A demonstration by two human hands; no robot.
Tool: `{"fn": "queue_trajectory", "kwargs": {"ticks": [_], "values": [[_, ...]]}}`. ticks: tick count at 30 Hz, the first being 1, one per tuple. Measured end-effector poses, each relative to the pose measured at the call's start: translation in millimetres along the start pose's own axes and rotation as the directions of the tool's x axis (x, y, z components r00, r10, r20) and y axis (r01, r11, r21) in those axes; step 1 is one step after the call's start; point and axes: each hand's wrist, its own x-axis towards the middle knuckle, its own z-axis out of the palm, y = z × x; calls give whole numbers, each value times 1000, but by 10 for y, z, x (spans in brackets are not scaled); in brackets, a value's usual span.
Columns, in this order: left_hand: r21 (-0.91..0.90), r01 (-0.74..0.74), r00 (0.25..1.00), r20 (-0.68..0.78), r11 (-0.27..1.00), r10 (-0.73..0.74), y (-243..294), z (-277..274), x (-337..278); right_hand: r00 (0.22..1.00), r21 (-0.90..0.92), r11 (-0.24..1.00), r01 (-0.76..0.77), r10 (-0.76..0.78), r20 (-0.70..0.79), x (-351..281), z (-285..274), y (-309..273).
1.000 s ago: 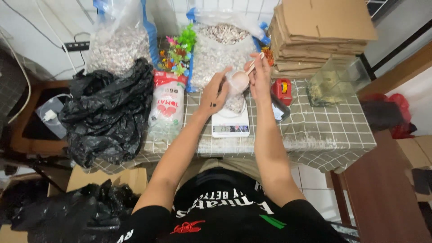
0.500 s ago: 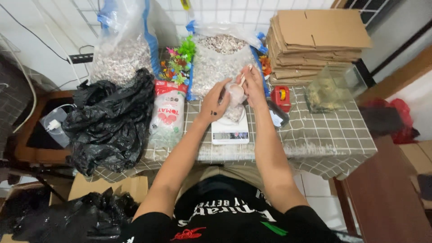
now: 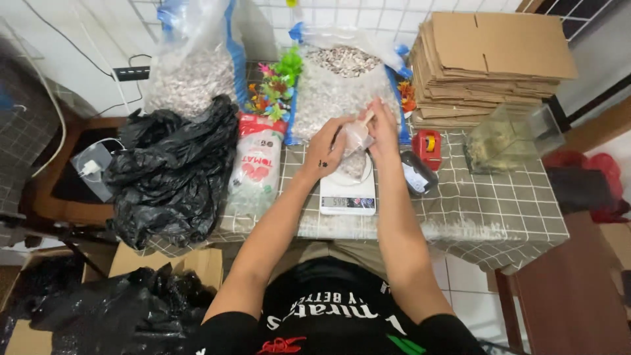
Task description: Scooping aquarium gravel into small plastic bags and weighing them on a digital scale.
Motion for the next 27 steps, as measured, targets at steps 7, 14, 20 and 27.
{"fn": "queue_trajectory", "kwargs": {"ticks": [7, 14, 20, 27], "values": [[-196, 109, 991, -58, 975, -122, -300, 75, -86, 993, 221, 970, 101, -85, -83, -195, -116, -207], [-402, 171, 975, -63, 899, -214, -291, 18, 13, 954, 181, 947, 267, -234, -185, -356, 19, -458], [-602, 186, 971, -11, 777, -240, -630, 85, 29, 839, 266, 895, 358, -184, -512, 32, -197, -362], [-423, 201, 958, -105, 884, -268, -338, 49, 37, 933, 144, 934, 326, -293, -210, 73, 501, -1006]]}}
